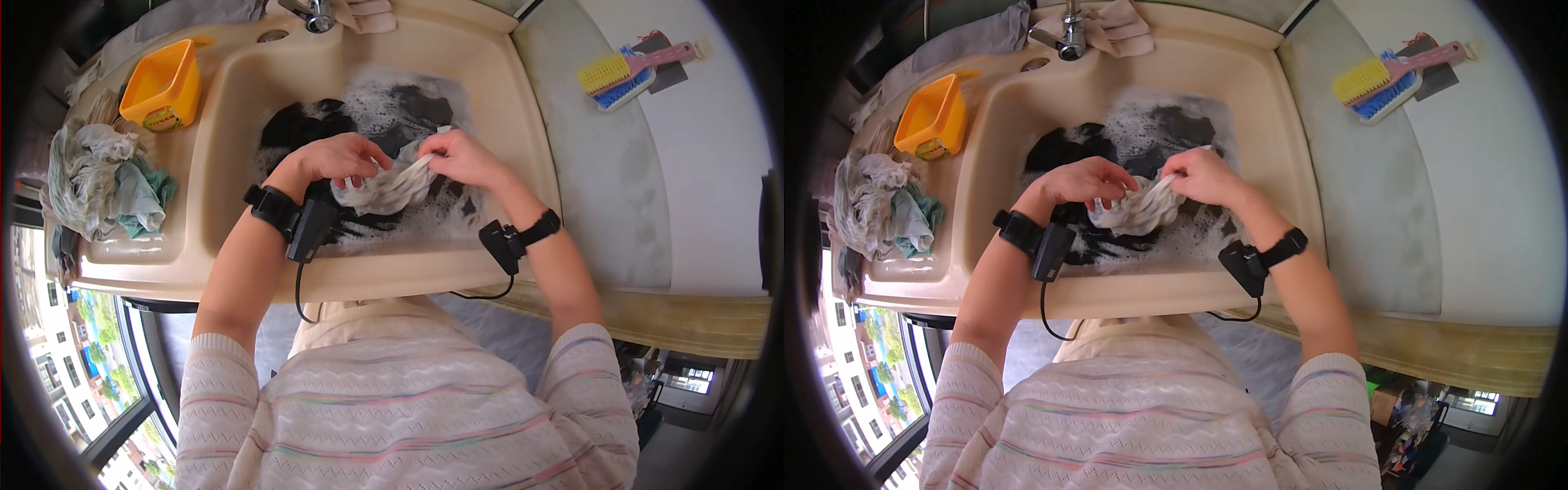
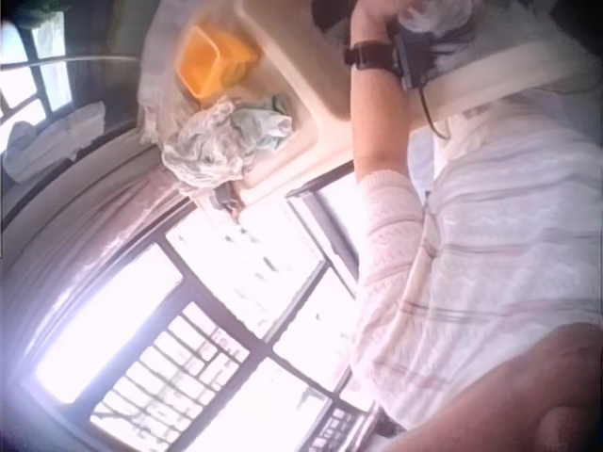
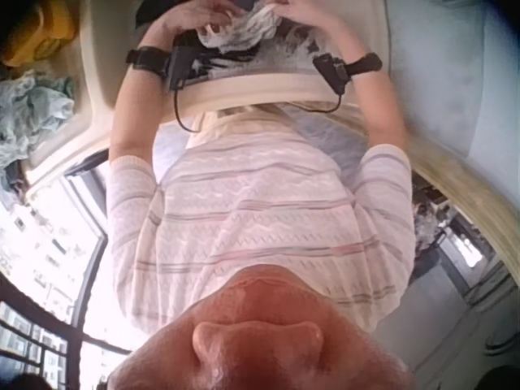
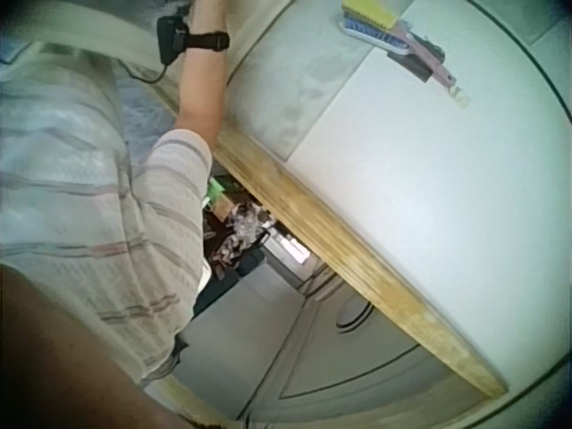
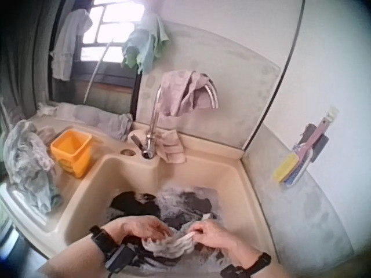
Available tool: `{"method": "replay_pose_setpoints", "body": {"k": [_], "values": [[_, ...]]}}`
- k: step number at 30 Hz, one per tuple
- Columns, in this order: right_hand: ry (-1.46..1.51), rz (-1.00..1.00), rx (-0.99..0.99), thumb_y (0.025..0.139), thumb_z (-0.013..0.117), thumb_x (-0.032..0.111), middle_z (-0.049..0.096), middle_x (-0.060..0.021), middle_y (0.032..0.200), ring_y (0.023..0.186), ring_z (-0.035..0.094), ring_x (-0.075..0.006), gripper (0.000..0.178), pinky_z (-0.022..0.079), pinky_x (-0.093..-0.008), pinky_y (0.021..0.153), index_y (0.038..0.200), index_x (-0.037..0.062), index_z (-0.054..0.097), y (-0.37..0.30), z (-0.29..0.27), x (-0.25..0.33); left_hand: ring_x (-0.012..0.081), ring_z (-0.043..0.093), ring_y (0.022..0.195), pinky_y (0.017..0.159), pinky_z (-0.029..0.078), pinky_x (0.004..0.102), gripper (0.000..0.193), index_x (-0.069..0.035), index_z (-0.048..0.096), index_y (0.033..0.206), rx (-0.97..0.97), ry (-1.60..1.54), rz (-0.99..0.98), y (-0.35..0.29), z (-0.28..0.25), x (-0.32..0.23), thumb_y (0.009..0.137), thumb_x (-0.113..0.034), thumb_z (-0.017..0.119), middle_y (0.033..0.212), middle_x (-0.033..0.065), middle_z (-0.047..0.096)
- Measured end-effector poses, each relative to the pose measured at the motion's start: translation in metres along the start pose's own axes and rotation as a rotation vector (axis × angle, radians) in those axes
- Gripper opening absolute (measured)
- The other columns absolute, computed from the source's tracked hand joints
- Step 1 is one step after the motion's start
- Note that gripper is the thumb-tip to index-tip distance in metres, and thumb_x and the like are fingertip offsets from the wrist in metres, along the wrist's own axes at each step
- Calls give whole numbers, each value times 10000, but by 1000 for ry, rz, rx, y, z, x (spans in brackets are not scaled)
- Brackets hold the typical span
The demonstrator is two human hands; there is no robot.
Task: The person is hand washing various items of clothing in a laundry sink with soapy water.
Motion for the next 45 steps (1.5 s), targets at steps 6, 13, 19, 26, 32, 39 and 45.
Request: {"method": "replay_pose_setpoints", "body": {"k": [6, 13, 19, 26, 32, 39, 45], "values": [[-85, 17, 282, 659, 547, 54, 622, -93, 723, 683, 585, -208, 209, 453, -303, 643, 844, 57, 643, -22, 4, 21, 111, 531, 737, 591, 454, 247, 377, -73, 580, 1100, 36, 140, -6, 9, 8, 19, 742, -186, 543, 878, 30, 584], [-147, -42, 514, 730, 555, 102, 632, -78, 740, 690, 597, -157, 216, 465, -279, 631, 918, 25, 627, -20, 25, -5, 118, 544, 692, 577, 452, 248, 360, -48, 593, 1071, 62, 236, -95, 15, 10, 22, 746, -194, 541, 832, 50, 599], [-112, 333, 583, 750, 565, 211, 627, -68, 687, 640, 617, -152, 240, 487, -293, 597, 848, 2, 630, 34, 57, -7, 121, 552, 650, 577, 458, 260, 333, -14, 603, 1030, -60, 216, -52, 15, 0, 27, 747, -177, 535, 782, 68, 605], [-688, -21, 300, 683, 594, 304, 590, -92, 571, 535, 590, -261, 279, 483, -369, 583, 750, 38, 644, 64, 112, -36, 141, 585, 641, 618, 476, 279, 328, -2, 604, 1013, -177, 274, 28, 15, -14, 28, 725, -147, 540, 777, 98, 624], [-125, -4, 133, 697, 591, 184, 557, -73, 546, 492, 563, -163, 171, 457, -286, 517, 665, 16, 593, 56, 47, -6, 131, 576, 670, 650, 460, 268, 296, -42, 630, 974, -337, 313, 223, 16, -13, 27, 698, -128, 568, 753, 73, 621], [417, -21, -206, 737, 542, 105, 555, -37, 578, 548, 520, -74, 139, 451, -235, 498, 647, 3, 570, 4, -43, 53, 249, 597, 761, 714, 457, 303, 344, -45, 642, 934, -419, 278, 176, 20, -14, 4, 665, -256, 603, 804, 126, 634], [570, -162, -468, 768, 524, 91, 552, -14, 644, 531, 482, -67, 120, 394, -192, 456, 684, 14, 561, -34, -92, 88, 235, 601, 741, 706, 470, 331, 363, -62, 656, 893, -461, 136, -22, 15, -15, -6, 679, -352, 616, 750, 120, 626]]}}
Point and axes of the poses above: each hand's wrist, its own y-axis towards the middle knuckle, its own z-axis out of the palm, x = y × z, the point moved 4 cm from there along y, towards the middle knuckle
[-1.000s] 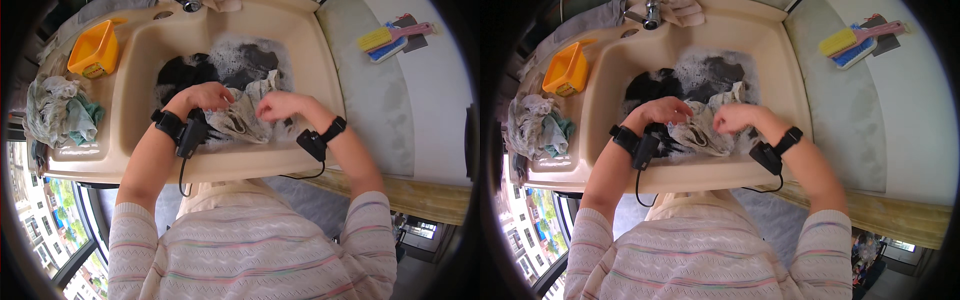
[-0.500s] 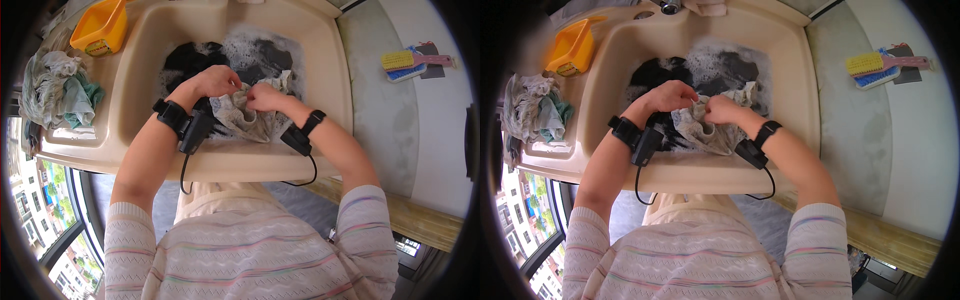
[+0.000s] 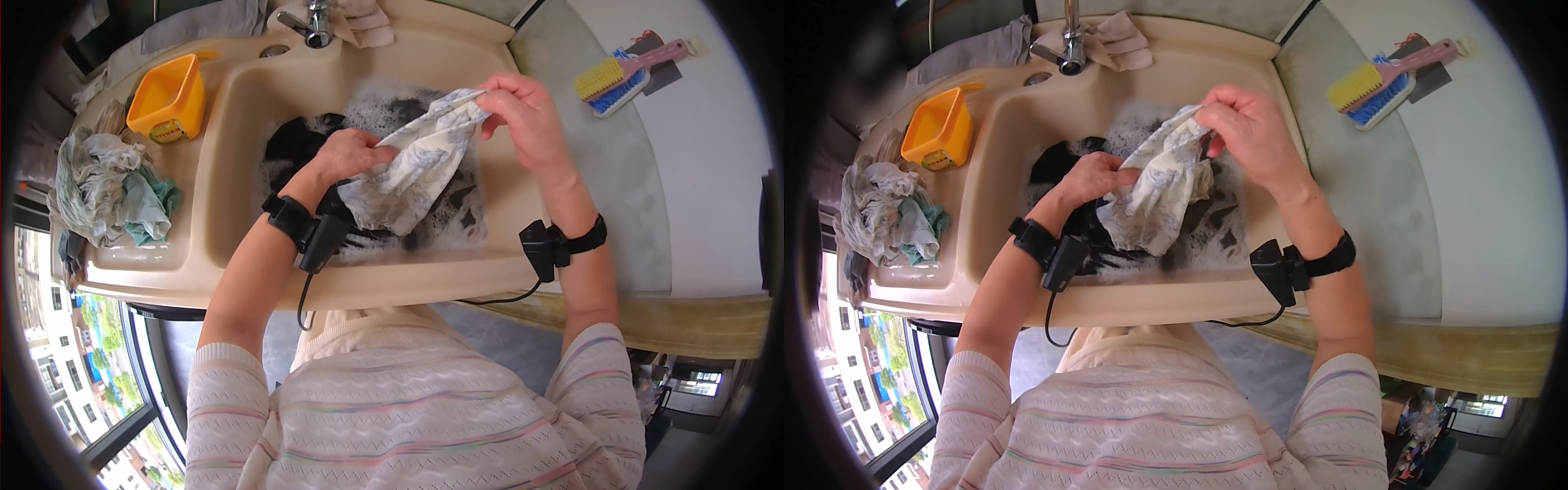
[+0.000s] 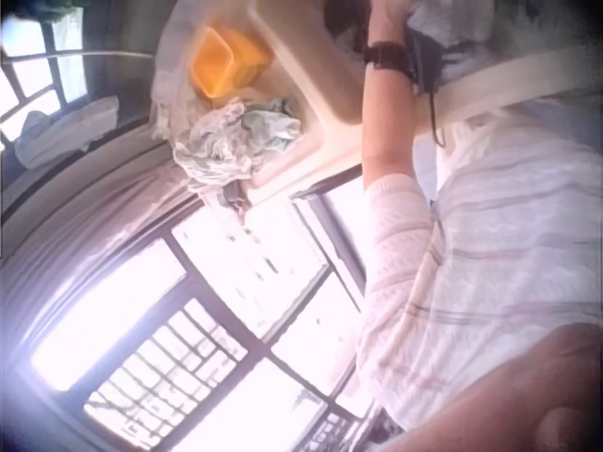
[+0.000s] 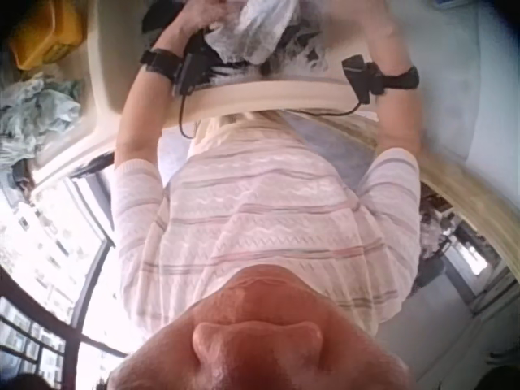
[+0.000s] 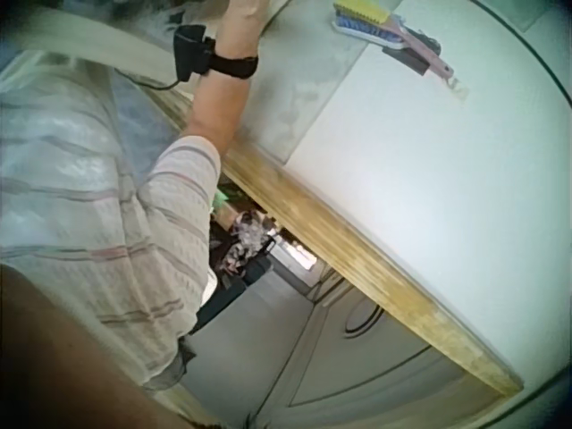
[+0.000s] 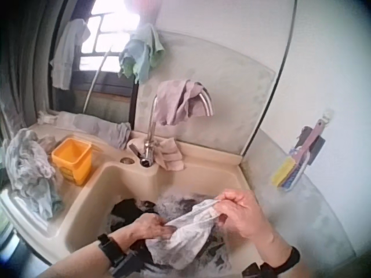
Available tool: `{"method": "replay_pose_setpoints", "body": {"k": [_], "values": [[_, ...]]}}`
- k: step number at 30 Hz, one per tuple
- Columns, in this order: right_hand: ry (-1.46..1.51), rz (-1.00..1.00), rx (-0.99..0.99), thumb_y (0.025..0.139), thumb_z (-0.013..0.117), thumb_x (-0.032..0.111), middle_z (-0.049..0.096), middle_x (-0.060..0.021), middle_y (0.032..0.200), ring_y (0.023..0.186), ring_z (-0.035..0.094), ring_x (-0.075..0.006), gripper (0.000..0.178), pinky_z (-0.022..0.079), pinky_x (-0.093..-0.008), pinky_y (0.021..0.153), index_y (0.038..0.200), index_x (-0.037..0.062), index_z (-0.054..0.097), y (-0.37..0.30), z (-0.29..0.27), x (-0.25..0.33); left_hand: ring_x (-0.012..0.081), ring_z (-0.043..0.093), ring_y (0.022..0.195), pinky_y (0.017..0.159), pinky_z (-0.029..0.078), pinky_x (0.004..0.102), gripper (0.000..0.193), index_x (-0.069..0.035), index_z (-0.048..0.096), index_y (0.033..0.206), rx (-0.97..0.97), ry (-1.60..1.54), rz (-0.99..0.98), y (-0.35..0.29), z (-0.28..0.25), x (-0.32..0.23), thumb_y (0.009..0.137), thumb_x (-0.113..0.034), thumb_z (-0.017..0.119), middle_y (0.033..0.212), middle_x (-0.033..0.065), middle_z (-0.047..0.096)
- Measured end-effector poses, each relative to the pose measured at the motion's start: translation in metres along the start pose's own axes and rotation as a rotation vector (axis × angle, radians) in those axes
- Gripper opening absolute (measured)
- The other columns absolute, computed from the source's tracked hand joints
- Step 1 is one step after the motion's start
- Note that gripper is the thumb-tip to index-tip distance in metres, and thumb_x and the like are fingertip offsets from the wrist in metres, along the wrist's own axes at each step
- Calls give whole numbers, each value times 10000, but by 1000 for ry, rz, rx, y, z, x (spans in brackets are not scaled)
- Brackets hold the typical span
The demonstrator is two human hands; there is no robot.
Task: The person is hand washing various items of clothing in a laundry sink with soapy water.
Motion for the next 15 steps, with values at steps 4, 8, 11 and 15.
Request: {"method": "replay_pose_setpoints", "body": {"k": [4, 8, 11, 15], "values": [[108, -45, -112, 765, 531, 92, 534, -9, 615, 489, 447, -63, 112, 360, -192, 432, 683, 22, 563, 0, -22, 18, 217, 618, 740, 692, 484, 334, 305, -91, 662, 859, -101, 329, -78, -8, -17, 7, 675, -327, 607, 736, 103, 632], [166, -109, -223, 763, 537, 99, 521, -2, 596, 465, 427, -64, 106, 330, -195, 413, 679, 39, 563, 3, -58, 18, 172, 603, 559, 488, 487, 276, 226, -104, 658, 851, -119, 440, -124, -12, -52, 32, 689, -107, 501, 704, 94, 624], [247, -91, -315, 761, 541, 112, 523, 1, 597, 467, 432, -66, 105, 321, -200, 409, 682, 48, 566, -1, -65, 11, 200, 617, 632, 548, 500, 305, 239, -84, 650, 858, -127, 153, -219, -15, -63, 42, 683, -62, 489, 753, 116, 634], [195, -19, -166, 761, 544, 134, 526, 5, 604, 482, 443, -61, 106, 315, -204, 409, 696, 56, 575, 4, -34, 19, 168, 558, 726, 659, 478, 269, 328, -56, 609, 1000, -118, 119, 378, -6, -32, 19, 679, -49, 544, 832, 76, 604]]}}
Point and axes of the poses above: each hand's wrist, its own y-axis towards the middle knuckle, its own z-axis out of the palm, x = y × z, the point moved 4 cm from there along y, towards the middle knuckle
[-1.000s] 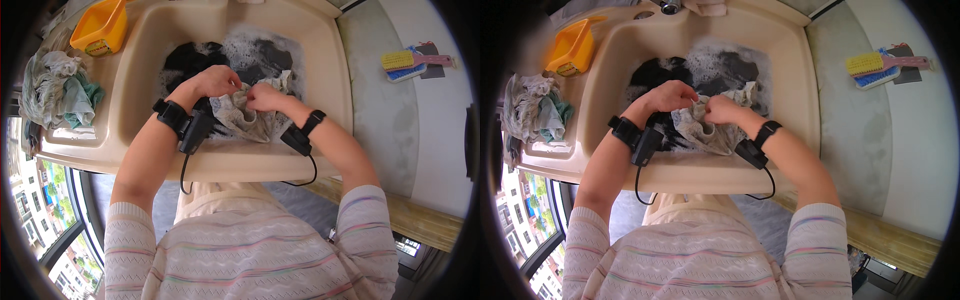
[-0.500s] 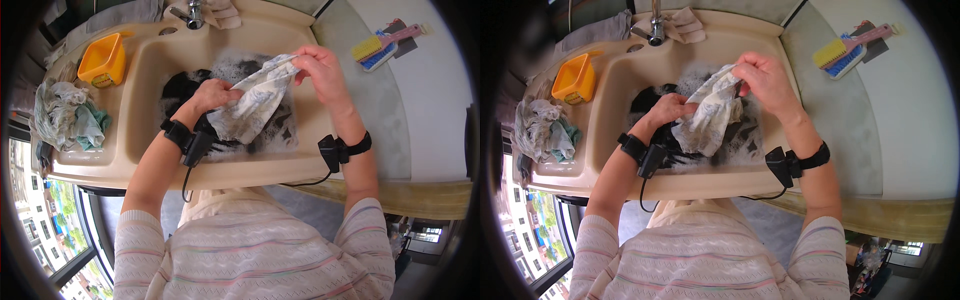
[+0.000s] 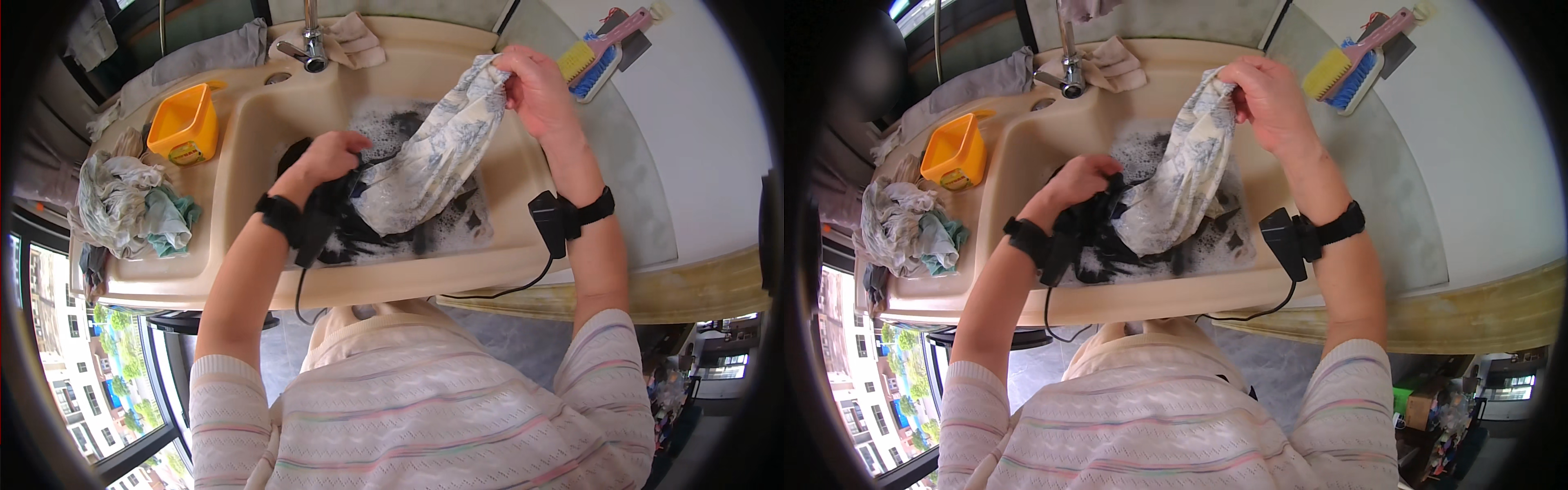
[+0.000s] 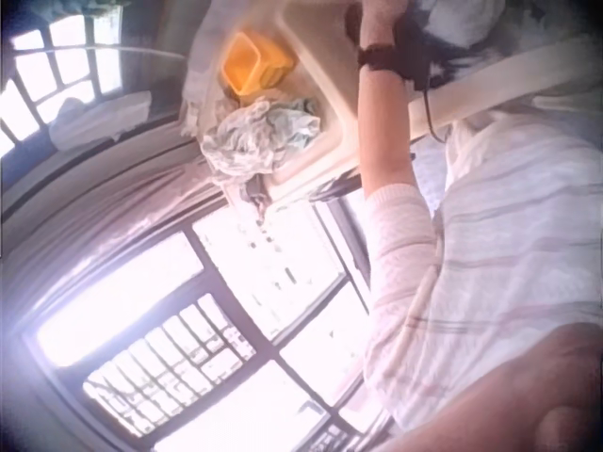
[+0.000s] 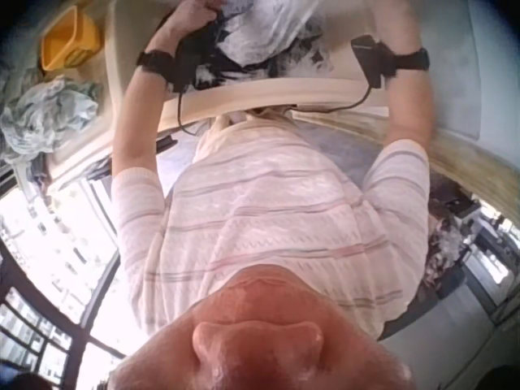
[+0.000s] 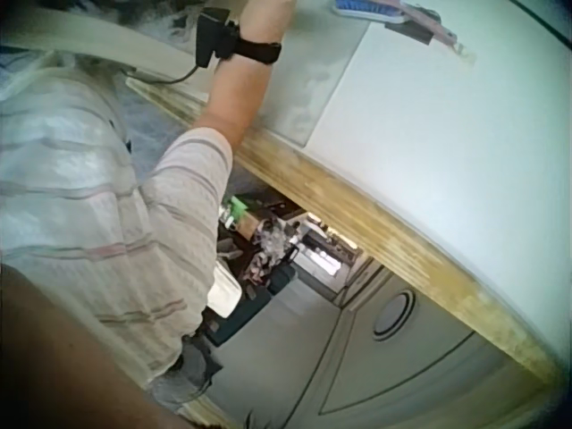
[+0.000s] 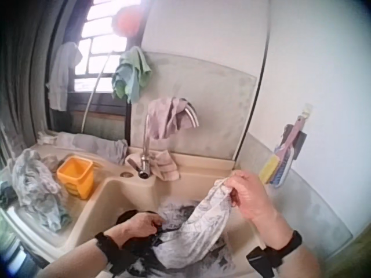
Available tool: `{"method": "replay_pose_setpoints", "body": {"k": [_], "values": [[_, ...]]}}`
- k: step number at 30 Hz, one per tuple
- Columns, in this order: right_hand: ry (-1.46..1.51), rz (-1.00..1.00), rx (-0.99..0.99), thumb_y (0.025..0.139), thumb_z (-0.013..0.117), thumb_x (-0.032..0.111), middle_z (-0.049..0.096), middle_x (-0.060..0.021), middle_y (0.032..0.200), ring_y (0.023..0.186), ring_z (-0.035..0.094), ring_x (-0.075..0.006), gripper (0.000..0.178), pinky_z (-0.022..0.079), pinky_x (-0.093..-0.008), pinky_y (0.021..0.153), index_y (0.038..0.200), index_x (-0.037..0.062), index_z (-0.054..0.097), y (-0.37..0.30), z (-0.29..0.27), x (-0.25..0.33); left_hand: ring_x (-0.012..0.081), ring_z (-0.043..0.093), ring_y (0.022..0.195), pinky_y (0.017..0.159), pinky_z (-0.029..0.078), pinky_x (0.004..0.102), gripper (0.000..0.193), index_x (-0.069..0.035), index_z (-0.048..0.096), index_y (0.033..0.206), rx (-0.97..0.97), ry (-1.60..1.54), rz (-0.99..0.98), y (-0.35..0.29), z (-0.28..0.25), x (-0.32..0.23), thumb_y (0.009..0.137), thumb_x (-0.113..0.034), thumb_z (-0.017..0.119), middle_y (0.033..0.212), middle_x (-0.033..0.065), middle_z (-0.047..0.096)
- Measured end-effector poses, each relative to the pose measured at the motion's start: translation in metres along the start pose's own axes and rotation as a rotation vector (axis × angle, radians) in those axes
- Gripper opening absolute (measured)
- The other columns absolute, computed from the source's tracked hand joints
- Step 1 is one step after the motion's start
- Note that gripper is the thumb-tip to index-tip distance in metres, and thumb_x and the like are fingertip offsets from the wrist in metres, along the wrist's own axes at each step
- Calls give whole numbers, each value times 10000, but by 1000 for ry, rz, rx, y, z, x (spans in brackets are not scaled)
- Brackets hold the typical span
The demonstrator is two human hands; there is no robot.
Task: The person is hand washing various items of clothing in a laundry sink with soapy water.
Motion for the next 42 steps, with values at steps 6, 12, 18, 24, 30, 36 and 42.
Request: {"method": "replay_pose_setpoints", "body": {"k": [6, 12, 18, 24, 30, 36, 42], "values": [[43, -89, 42, 764, 549, 141, 522, 13, 606, 483, 443, -61, 109, 319, -208, 413, 710, 53, 583, -2, 3, 27, 232, 591, 842, 767, 450, 304, 431, -39, 595, 1048, 110, 144, 37, 26, 21, -65, 632, -149, 622, 911, 154, 621], [13, -210, -144, 766, 566, 135, 524, 11, 619, 489, 447, -63, 95, 317, -211, 413, 735, 49, 593, 0, -29, 50, 313, 595, 850, 772, 463, 355, 448, -50, 651, 914, 280, 431, -126, 25, 3, -56, 566, -331, 644, 876, 170, 633], [-251, -142, -175, 776, 544, 141, 561, -25, 664, 518, 506, -84, 154, 381, -214, 424, 875, 40, 607, 9, -78, 36, 104, 534, 534, 491, 451, 234, 273, 59, 618, 866, -266, -66, -94, 18, -122, -90, 660, -120, 631, 656, 33, 581], [-685, -31, -42, 728, 567, 104, 506, 35, 660, 521, 434, -54, 246, 333, -201, 423, 969, 64, 594, 18, -83, 11, 80, 517, 641, 605, 436, 208, 198, 6, 634, 886, -449, 139, 162, 18, -184, -158, 710, -78, 599, 746, 6, 591], [-895, -45, -258, 779, 506, 137, 539, 18, 685, 453, 434, -58, 273, 345, -195, 412, 1021, 38, 582, 34, -78, 30, 97, 501, 568, 522, 436, 251, 54, 11, 572, 680, -766, 260, 221, 6, -209, -231, 649, -32, 562, 648, 37, 542], [-475, -408, -534, 789, 467, 63, 546, -23, 570, 458, 489, -96, 163, 401, -231, 421, 740, 13, 614, 30, -69, 80, 119, 504, 534, 514, 438, 228, 97, 13, 599, 791, -910, 279, 618, 9, -186, -255, 734, -25, 531, 665, 30, 543], [-611, -48, -66, 859, 481, 205, 584, -48, 832, 627, 557, -132, 248, 475, -243, 490, 1021, 42, 575, 69, -76, -42, 101, 528, 698, 631, 458, 264, 414, -73, 553, 1088, -377, 372, 112, 44, -159, -101, 677, -96, 589, 855, 51, 592]]}}
Point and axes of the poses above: each hand's wrist, its own y-axis towards the middle knuckle, its own z-axis out of the palm, x = y × z, the point moved 4 cm from there along y, towards the middle knuckle
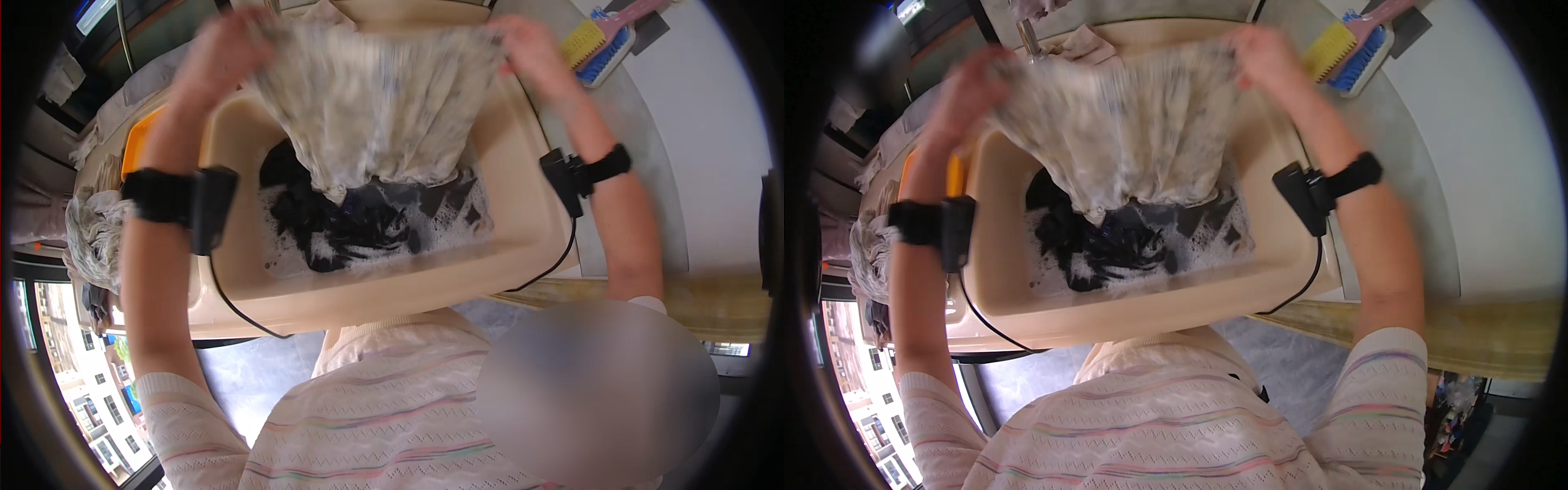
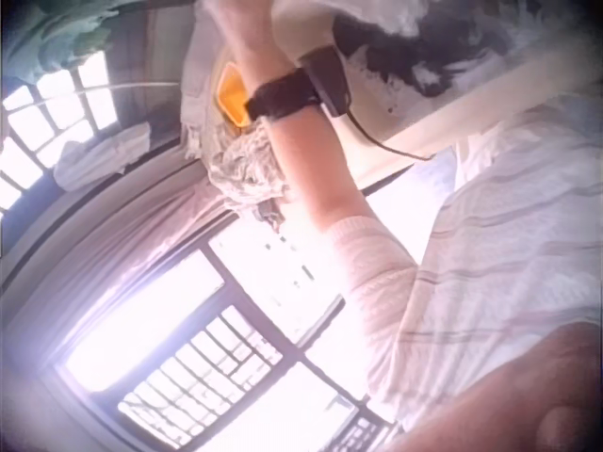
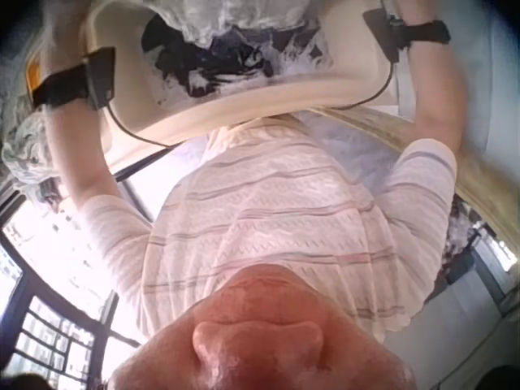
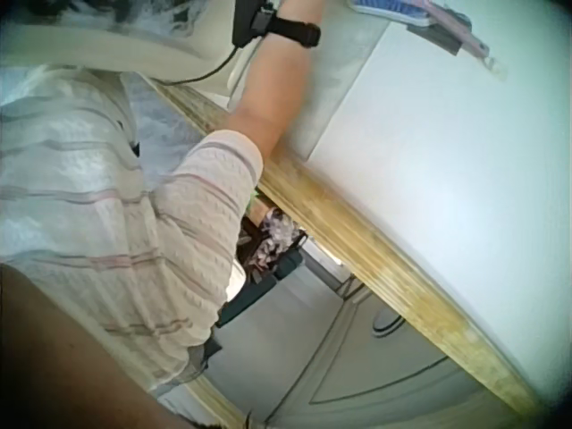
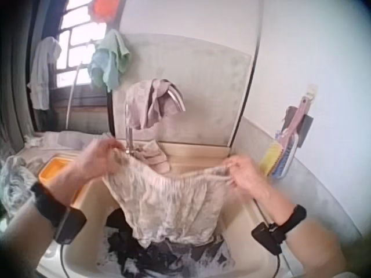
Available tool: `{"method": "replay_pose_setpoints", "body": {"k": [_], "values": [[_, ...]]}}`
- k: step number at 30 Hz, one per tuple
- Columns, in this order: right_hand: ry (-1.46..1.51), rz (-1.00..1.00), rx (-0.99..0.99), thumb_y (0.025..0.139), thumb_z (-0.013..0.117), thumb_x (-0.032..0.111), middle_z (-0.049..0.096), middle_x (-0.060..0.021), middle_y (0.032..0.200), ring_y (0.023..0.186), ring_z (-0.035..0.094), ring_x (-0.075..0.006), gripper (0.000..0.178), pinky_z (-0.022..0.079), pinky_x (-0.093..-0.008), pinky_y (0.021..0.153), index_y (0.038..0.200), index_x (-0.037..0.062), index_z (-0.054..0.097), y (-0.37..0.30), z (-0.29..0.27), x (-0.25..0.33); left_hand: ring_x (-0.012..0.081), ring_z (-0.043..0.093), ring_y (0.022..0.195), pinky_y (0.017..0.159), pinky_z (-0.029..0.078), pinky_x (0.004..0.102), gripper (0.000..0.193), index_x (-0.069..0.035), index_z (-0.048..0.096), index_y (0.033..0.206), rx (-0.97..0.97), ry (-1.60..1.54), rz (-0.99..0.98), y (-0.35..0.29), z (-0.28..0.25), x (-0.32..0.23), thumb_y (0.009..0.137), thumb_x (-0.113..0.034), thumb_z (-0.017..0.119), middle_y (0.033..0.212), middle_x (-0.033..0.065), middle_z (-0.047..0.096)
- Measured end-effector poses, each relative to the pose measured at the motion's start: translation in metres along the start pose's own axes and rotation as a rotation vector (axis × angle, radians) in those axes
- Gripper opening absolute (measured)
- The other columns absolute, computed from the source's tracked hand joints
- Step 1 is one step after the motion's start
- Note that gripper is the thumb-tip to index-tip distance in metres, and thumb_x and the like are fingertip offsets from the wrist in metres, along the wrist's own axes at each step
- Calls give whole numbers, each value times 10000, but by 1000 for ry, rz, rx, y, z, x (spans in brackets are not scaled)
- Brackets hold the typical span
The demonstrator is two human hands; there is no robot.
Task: The person is hand washing various items of clothing in a laundry sink with soapy water.
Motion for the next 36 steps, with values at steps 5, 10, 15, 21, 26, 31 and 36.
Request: {"method": "replay_pose_setpoints", "body": {"k": [5, 10, 15, 21, 26, 31, 36], "values": [[-266, 341, 565, 783, 443, 69, 601, -98, 766, 533, 567, -184, 266, 471, -330, 422, 1003, 68, 593, -33, 142, -123, 323, 588, 886, 806, 462, 377, 363, -79, 638, 974, 734, 359, -102, -74, 170, 75, 630, -106, 523, 905, 176, 623], [-556, 72, 795, 790, 481, 136, 571, -195, 1050, 947, 565, -324, 374, 456, -405, 800, 1160, 88, 509, -71, 227, -162, 346, 545, 975, 824, 438, 405, 490, -184, 542, 1154, 1091, 154, -128, -123, 253, 78, 683, -63, 485, 1047, 180, 581], [-675, 190, 984, 769, 479, 102, 553, -200, 1096, 1032, 519, -339, 367, 420, -391, 856, 1123, 9, 513, -79, 249, -189, 353, 522, 1006, 845, 421, 397, 501, -159, 518, 1184, 1177, 32, -224, -140, 279, 99, 690, -83, 497, 1082, 195, 557], [-792, 267, 1095, 742, 482, 63, 573, -204, 1042, 978, 549, -350, 276, 444, -399, 810, 989, -7, 583, -68, 248, -199, 344, 566, 945, 791, 470, 398, 367, -88, 601, 1046, 1193, 194, -301, -130, 288, 100, 696, -54, 496, 1011, 171, 600], [-669, 19, 806, 757, 477, 71, 593, -198, 989, 953, 555, -366, 260, 452, -416, 782, 972, 6, 610, -63, 230, -202, 348, 559, 932, 802, 447, 411, 282, -58, 616, 956, 943, 221, -247, -130, 274, 127, 693, -104, 525, 938, 195, 603], [-99, 576, 288, 826, 402, 65, 606, -122, 717, 560, 616, -188, 263, 485, -322, 449, 1030, -1, 555, -28, 140, -147, 263, 587, 804, 740, 451, 325, 242, -19, 604, 917, 442, -17, -389, -85, 165, 106, 696, -113, 572, 830, 136, 621], [62, 380, 113, 833, 421, 83, 608, -84, 796, 663, 620, -139, 246, 499, -275, 531, 1020, -7, 552, -9, 47, -57, 81, 522, 780, 708, 422, 223, 269, -14, 567, 997, 162, -789, -329, -43, 60, 53, 730, -35, 545, 857, -1, 572]]}}
Point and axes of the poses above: each hand's wrist, its own y-axis towards the middle knuckle, its own z-axis out of the palm, x = y × z, the point moved 4 cm from there along y, towards the middle knuckle
